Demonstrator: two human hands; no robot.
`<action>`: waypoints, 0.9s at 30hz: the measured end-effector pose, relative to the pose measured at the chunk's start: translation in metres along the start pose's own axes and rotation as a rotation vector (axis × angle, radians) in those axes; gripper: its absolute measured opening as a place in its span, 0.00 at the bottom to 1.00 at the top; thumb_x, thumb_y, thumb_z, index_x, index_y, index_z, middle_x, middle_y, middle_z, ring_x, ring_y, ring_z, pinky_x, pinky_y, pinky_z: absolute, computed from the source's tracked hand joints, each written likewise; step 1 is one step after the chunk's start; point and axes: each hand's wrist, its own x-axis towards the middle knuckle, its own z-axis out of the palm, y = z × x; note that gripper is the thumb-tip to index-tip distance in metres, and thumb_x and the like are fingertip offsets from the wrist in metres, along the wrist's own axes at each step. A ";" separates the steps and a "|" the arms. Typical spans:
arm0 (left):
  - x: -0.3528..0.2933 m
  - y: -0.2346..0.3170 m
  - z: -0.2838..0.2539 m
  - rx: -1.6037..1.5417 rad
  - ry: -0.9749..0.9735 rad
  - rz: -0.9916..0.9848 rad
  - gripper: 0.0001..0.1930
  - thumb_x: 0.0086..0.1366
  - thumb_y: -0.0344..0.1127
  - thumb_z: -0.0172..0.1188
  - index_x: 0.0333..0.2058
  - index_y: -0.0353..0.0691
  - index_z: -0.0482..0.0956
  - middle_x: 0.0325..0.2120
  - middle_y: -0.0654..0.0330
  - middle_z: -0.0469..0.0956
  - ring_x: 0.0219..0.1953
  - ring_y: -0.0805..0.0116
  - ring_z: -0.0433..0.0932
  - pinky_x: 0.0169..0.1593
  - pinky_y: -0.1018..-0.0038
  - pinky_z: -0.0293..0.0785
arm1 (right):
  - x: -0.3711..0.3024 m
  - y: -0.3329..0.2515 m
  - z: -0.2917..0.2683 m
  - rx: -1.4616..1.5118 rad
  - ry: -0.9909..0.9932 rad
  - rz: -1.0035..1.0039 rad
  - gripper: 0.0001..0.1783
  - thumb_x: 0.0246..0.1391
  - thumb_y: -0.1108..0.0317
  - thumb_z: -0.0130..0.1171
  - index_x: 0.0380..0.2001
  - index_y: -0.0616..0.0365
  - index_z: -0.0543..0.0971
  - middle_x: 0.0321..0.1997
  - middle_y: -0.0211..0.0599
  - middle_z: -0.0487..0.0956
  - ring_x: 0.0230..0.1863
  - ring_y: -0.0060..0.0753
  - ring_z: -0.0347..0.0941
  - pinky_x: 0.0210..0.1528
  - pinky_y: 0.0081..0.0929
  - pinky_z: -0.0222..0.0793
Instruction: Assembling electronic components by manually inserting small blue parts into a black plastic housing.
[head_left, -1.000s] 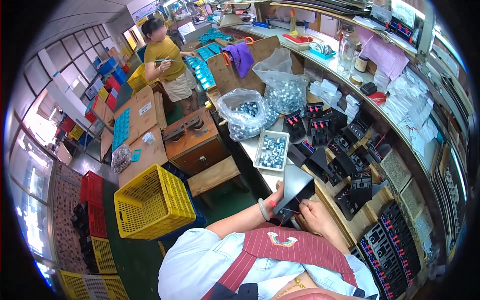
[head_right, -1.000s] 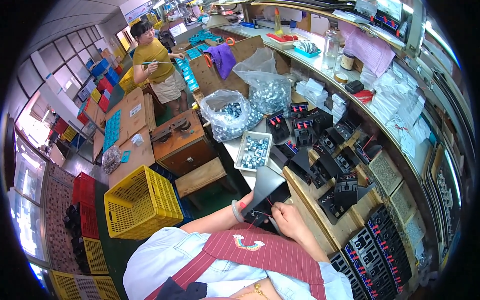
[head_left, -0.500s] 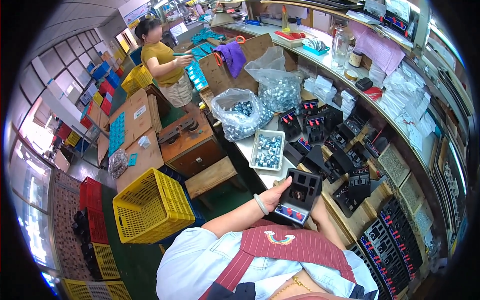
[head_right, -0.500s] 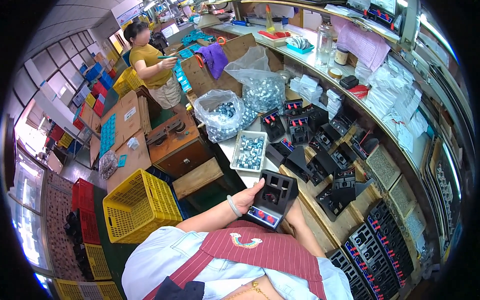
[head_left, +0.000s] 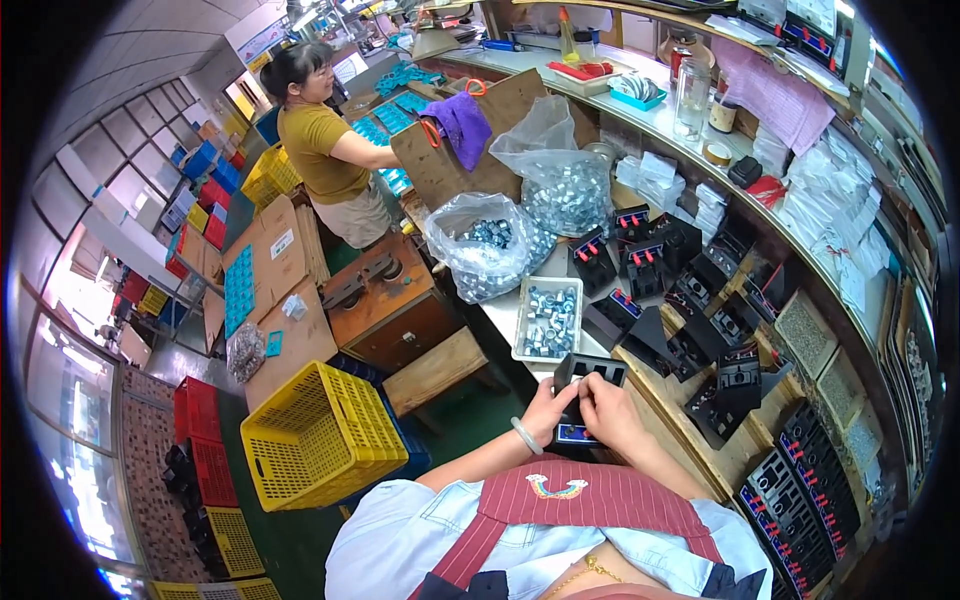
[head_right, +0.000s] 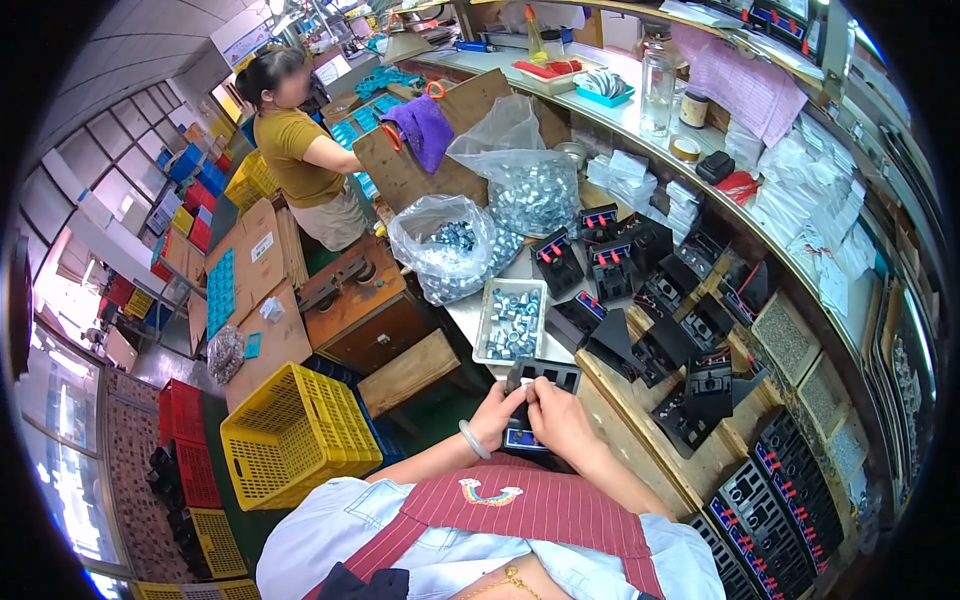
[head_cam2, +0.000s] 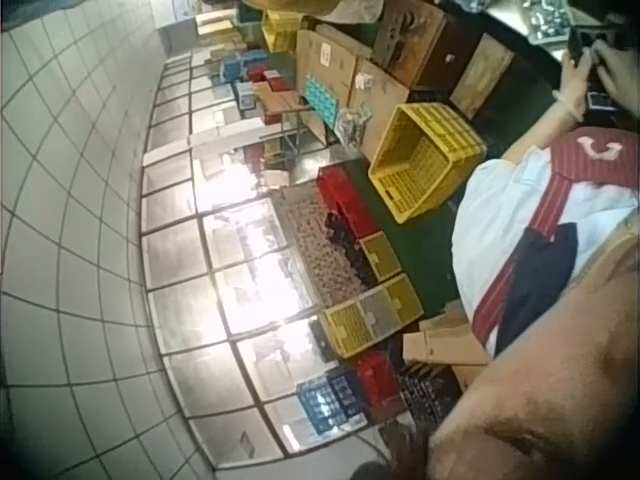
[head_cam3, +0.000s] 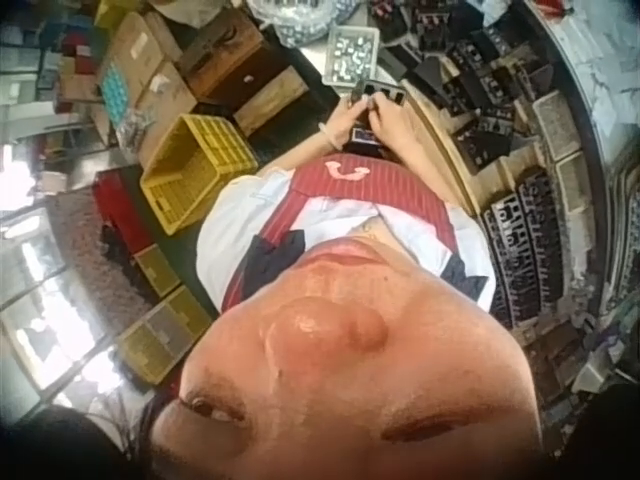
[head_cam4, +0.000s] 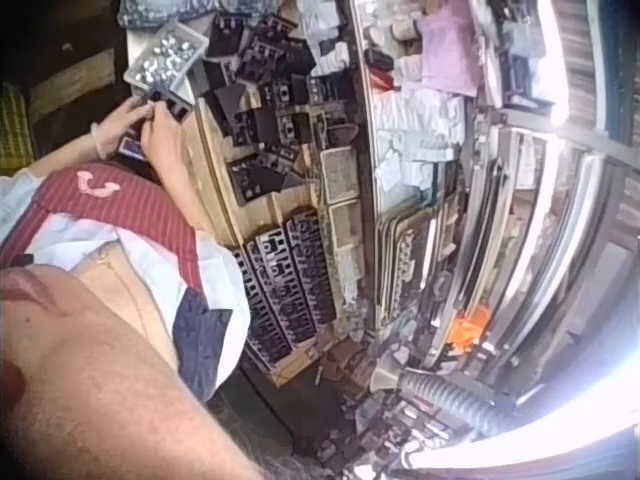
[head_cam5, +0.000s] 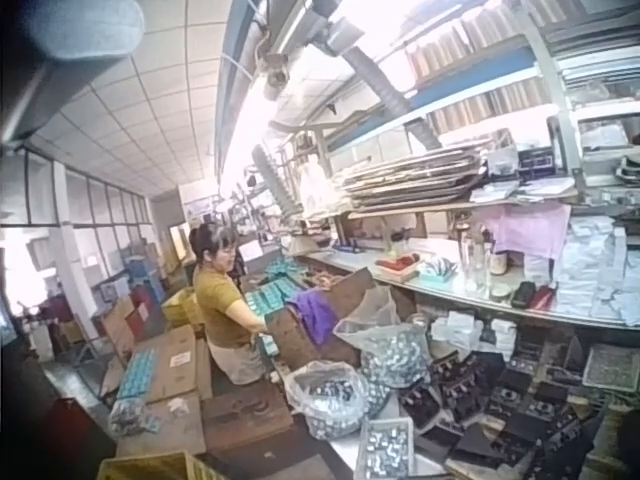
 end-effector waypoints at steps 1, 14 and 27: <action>-0.001 0.005 -0.003 0.025 0.047 0.051 0.29 0.60 0.42 0.66 0.52 0.33 0.62 0.44 0.54 0.73 0.44 0.69 0.74 0.47 0.73 0.73 | 0.003 0.002 0.006 0.005 -0.005 0.002 0.07 0.52 0.72 0.55 0.34 0.58 0.69 0.29 0.48 0.78 0.32 0.57 0.75 0.32 0.46 0.71; 0.020 0.035 -0.029 -0.013 0.184 0.252 0.31 0.61 0.36 0.65 0.55 0.36 0.55 0.48 0.53 0.69 0.49 0.69 0.69 0.54 0.72 0.68 | 0.047 0.012 0.045 0.154 0.096 -0.020 0.05 0.51 0.77 0.58 0.33 0.61 0.73 0.29 0.47 0.77 0.32 0.52 0.76 0.34 0.38 0.71; 0.011 0.026 -0.007 0.273 0.177 0.419 0.29 0.62 0.29 0.61 0.56 0.35 0.55 0.48 0.54 0.69 0.49 0.68 0.70 0.54 0.73 0.67 | 0.020 0.026 0.037 0.239 0.229 0.060 0.09 0.52 0.75 0.58 0.37 0.59 0.71 0.28 0.47 0.79 0.32 0.51 0.77 0.32 0.39 0.72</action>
